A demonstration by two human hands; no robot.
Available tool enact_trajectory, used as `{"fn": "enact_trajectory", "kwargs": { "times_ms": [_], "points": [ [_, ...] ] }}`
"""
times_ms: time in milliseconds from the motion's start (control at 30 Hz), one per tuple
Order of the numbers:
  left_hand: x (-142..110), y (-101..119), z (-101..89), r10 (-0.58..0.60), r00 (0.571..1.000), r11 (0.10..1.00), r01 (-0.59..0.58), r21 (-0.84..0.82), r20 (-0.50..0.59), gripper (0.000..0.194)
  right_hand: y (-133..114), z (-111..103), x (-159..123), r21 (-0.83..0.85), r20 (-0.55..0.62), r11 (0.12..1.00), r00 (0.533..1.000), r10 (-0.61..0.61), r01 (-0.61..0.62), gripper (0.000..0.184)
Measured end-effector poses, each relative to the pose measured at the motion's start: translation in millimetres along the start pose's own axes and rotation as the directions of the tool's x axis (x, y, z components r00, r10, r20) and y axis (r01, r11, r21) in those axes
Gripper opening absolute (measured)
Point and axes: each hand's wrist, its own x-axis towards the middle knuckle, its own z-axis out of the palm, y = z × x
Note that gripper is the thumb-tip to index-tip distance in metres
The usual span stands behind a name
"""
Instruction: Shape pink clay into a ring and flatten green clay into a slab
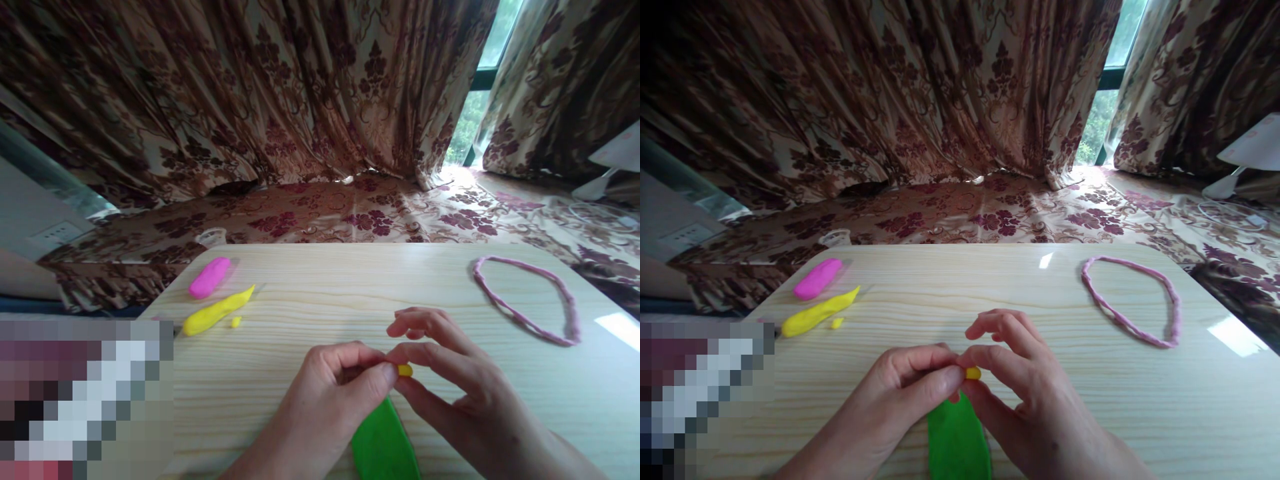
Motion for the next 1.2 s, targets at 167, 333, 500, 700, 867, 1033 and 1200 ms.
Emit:
{"fn": "enact_trajectory", "kwargs": {
  "times_ms": [167, 333, 500, 700, 867, 1033, 1200],
  "points": [
    [1.8, 0.0, -1.8, -0.009, 1.000, 1.000, 0.009, 0.002, -0.017, 0.019, 2.9, 3.0, -1.9, 0.023, -0.009, 1.000, 1.000, -0.018, 0.018, 0.029],
    [0.9, 5.0, -3.2, -0.004, 0.993, 0.999, -0.001, -0.040, -0.119, 0.018, 1.4, 0.2, -2.0, 0.036, -0.053, 0.999, 0.998, 0.019, -0.017, 0.035],
    [0.3, 4.5, -2.7, 0.020, 0.997, 1.000, -0.021, -0.007, -0.079, 0.019, -0.7, -3.8, -0.7, 0.084, -0.055, 0.993, 0.995, 0.084, -0.080, 0.019],
    [1.1, 3.5, -1.7, 0.062, 0.996, 0.997, -0.059, 0.056, -0.057, 0.015, -1.2, -4.6, -0.8, 0.089, -0.008, 0.992, 0.996, 0.086, -0.085, 0.020],
    [2.1, 4.4, 0.4, 0.004, 0.997, 1.000, -0.005, -0.005, -0.080, 0.013, -0.9, -2.6, -0.6, 0.071, -0.047, 0.997, 0.999, 0.016, -0.012, 0.029],
    [-0.1, 6.7, 0.0, -0.017, 0.997, 0.999, 0.013, -0.052, -0.081, 0.014, -0.1, -1.4, 0.2, 0.017, -0.036, 1.000, 0.999, -0.011, 0.012, 0.034],
    [-2.0, 4.4, -0.2, 0.001, 0.998, 1.000, -0.001, -0.006, -0.060, 0.018, 0.0, -0.2, 1.1, -0.001, -0.052, 0.999, 0.998, -0.038, 0.038, 0.032]
  ]
}}
